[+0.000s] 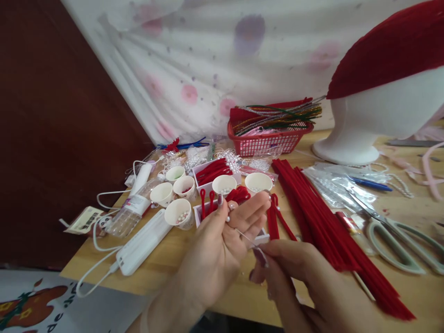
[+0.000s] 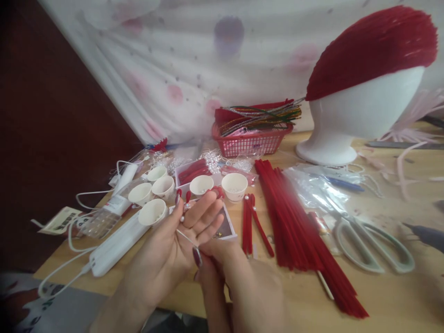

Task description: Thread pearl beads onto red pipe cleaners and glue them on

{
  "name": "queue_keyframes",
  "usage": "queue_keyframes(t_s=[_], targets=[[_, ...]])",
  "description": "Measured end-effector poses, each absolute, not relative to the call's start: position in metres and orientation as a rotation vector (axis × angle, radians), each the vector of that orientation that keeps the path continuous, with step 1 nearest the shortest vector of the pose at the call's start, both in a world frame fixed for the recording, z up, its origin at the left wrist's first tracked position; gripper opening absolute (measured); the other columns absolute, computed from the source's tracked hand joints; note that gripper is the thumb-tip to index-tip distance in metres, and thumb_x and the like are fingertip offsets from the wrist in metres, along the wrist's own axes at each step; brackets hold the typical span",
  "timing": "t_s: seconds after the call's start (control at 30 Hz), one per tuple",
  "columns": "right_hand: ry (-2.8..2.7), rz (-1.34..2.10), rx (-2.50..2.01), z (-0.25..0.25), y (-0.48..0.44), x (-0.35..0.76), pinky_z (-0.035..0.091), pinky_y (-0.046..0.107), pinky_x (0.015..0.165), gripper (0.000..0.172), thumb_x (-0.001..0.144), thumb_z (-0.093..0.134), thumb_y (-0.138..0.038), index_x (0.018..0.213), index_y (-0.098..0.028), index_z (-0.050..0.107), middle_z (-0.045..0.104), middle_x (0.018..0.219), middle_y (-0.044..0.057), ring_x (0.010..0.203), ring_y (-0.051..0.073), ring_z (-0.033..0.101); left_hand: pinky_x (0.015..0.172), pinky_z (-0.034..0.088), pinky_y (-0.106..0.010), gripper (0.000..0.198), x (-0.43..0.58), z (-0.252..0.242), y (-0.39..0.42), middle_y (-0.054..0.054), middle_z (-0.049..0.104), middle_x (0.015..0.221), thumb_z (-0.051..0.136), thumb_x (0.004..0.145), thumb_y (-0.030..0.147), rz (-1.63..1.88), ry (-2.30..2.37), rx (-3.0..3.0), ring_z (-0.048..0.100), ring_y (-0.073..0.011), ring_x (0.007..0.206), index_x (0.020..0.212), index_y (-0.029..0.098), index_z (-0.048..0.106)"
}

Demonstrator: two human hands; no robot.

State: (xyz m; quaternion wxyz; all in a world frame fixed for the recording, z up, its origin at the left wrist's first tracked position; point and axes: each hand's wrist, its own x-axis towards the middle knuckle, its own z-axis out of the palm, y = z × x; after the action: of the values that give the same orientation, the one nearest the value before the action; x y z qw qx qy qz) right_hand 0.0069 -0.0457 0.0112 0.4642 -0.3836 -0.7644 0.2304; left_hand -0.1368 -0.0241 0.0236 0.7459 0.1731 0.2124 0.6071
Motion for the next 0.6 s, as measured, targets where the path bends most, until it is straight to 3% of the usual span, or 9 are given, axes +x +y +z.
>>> queue_keyframes(t_s=[0.17, 0.4, 0.6], targets=[[-1.983, 0.548, -0.882, 0.003, -0.041, 0.0, 0.039, 0.018, 0.037, 0.012, 0.093, 0.054, -0.013, 0.093, -0.025, 0.053, 0.063, 0.055, -0.008, 0.036, 0.009, 0.056, 0.107, 0.047, -0.023, 0.057, -0.138, 0.028, -0.027, -0.004, 0.073, 0.129, 0.026, 0.11, 0.035, 1.267, 0.462, 0.364, 0.059, -0.0146, 0.132, 0.11, 0.014, 0.078], [-1.951, 0.615, -0.92, 0.004, -0.041, -0.005, 0.044, 0.016, 0.044, 0.012, 0.094, 0.054, -0.014, 0.094, -0.026, 0.052, 0.066, 0.062, -0.008, 0.045, 0.009, 0.061, 0.12, 0.033, -0.032, 0.056, -0.14, 0.03, -0.029, -0.005, 0.069, 0.136, 0.025, 0.109, 0.034, 1.231, 0.445, 0.31, 0.048, -0.0193, 0.142, 0.11, 0.014, 0.078], [-1.911, 0.677, -0.934, 0.004, -0.04, -0.009, 0.044, 0.017, 0.045, 0.014, 0.094, 0.053, -0.014, 0.096, -0.028, 0.05, 0.066, 0.064, -0.008, 0.046, 0.01, 0.063, 0.122, 0.031, -0.031, 0.056, -0.142, 0.026, -0.03, -0.003, 0.067, 0.14, 0.024, 0.109, 0.036, 1.232, 0.399, 0.355, 0.043, -0.0189, 0.145, 0.114, 0.015, 0.076]])
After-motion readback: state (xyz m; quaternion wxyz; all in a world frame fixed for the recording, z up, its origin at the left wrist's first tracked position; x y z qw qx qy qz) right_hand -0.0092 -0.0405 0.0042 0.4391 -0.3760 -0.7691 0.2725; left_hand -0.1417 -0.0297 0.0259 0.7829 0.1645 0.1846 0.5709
